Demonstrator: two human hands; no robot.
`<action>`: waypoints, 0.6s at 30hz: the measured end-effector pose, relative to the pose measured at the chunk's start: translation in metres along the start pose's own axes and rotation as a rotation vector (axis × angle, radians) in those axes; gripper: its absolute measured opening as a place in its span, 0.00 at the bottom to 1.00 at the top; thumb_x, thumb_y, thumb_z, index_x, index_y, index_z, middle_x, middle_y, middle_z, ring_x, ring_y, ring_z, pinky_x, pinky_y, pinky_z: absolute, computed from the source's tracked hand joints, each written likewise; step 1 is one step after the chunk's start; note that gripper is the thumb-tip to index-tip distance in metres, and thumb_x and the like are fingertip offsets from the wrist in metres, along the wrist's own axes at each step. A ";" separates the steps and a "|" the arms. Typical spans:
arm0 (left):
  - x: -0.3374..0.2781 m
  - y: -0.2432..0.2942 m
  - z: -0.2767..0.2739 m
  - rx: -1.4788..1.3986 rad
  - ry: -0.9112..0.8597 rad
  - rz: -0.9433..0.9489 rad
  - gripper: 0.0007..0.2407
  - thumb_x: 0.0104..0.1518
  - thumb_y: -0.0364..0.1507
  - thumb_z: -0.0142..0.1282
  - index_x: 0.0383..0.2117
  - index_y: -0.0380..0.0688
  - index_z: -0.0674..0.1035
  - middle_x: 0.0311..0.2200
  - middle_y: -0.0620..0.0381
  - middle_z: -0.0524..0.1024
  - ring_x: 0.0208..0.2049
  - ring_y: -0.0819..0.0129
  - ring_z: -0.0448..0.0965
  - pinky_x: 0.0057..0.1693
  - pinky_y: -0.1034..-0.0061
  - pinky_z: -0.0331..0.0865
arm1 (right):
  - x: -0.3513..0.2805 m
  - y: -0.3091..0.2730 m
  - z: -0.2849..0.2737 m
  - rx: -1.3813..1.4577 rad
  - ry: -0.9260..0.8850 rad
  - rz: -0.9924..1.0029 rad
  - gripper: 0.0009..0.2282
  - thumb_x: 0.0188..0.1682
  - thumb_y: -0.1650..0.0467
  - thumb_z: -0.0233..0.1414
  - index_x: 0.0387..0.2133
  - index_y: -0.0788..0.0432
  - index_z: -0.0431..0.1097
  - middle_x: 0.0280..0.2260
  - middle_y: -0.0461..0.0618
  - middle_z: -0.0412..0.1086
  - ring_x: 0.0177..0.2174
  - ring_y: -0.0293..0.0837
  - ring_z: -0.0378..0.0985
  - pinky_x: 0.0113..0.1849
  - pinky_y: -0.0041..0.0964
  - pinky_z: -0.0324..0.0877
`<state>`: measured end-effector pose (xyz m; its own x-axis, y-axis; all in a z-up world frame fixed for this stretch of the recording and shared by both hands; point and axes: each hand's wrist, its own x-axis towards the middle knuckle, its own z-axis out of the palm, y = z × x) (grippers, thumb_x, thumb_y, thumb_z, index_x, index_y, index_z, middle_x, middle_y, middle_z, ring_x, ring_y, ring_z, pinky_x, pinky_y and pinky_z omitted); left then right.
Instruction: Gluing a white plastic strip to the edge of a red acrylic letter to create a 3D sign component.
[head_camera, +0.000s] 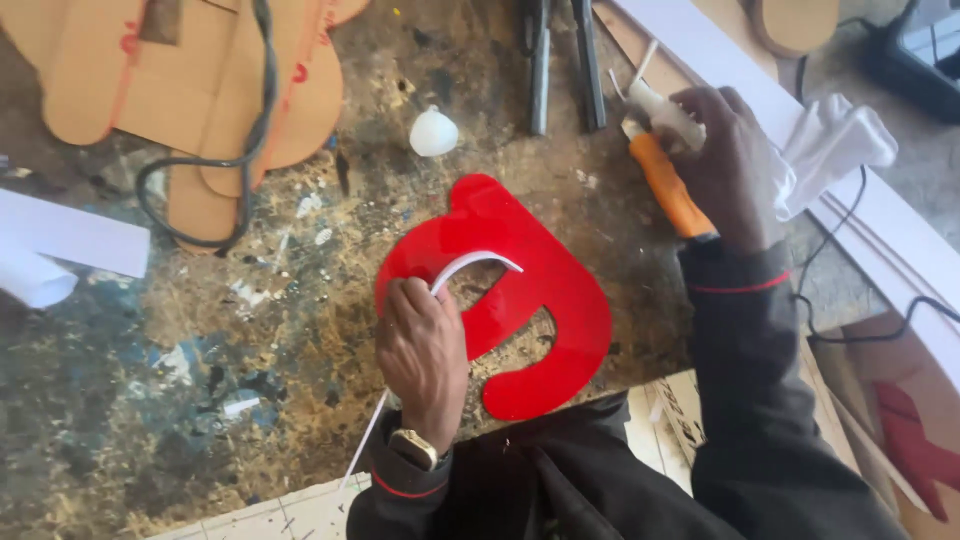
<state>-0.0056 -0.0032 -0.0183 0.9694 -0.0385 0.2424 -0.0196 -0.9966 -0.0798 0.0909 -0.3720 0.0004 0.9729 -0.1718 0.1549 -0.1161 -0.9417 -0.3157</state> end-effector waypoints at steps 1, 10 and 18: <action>0.001 -0.001 0.001 0.006 -0.018 -0.008 0.12 0.77 0.39 0.61 0.37 0.50 0.76 0.30 0.63 0.76 0.26 0.74 0.76 0.33 0.78 0.71 | 0.007 0.000 -0.003 0.018 -0.098 0.012 0.12 0.60 0.69 0.63 0.55 0.58 0.80 0.50 0.55 0.78 0.45 0.59 0.82 0.44 0.55 0.72; 0.000 0.000 -0.002 -0.045 -0.077 0.014 0.15 0.69 0.41 0.69 0.44 0.45 0.79 0.43 0.51 0.84 0.38 0.67 0.85 0.43 0.76 0.80 | 0.030 -0.091 -0.043 1.025 -0.887 0.200 0.22 0.56 0.66 0.45 0.53 0.74 0.73 0.35 0.64 0.77 0.33 0.54 0.80 0.20 0.40 0.69; 0.005 -0.002 -0.009 -0.115 -0.120 -0.022 0.05 0.76 0.32 0.55 0.41 0.48 0.78 0.38 0.56 0.81 0.34 0.66 0.82 0.42 0.72 0.77 | 0.081 -0.220 -0.008 -0.092 -0.959 -0.113 0.26 0.52 0.40 0.47 0.31 0.46 0.72 0.21 0.50 0.67 0.26 0.50 0.70 0.34 0.48 0.63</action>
<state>-0.0028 -0.0022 -0.0084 0.9920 -0.0148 0.1255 -0.0195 -0.9991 0.0368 0.1935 -0.1805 0.0895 0.7244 0.1912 -0.6623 0.0125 -0.9642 -0.2648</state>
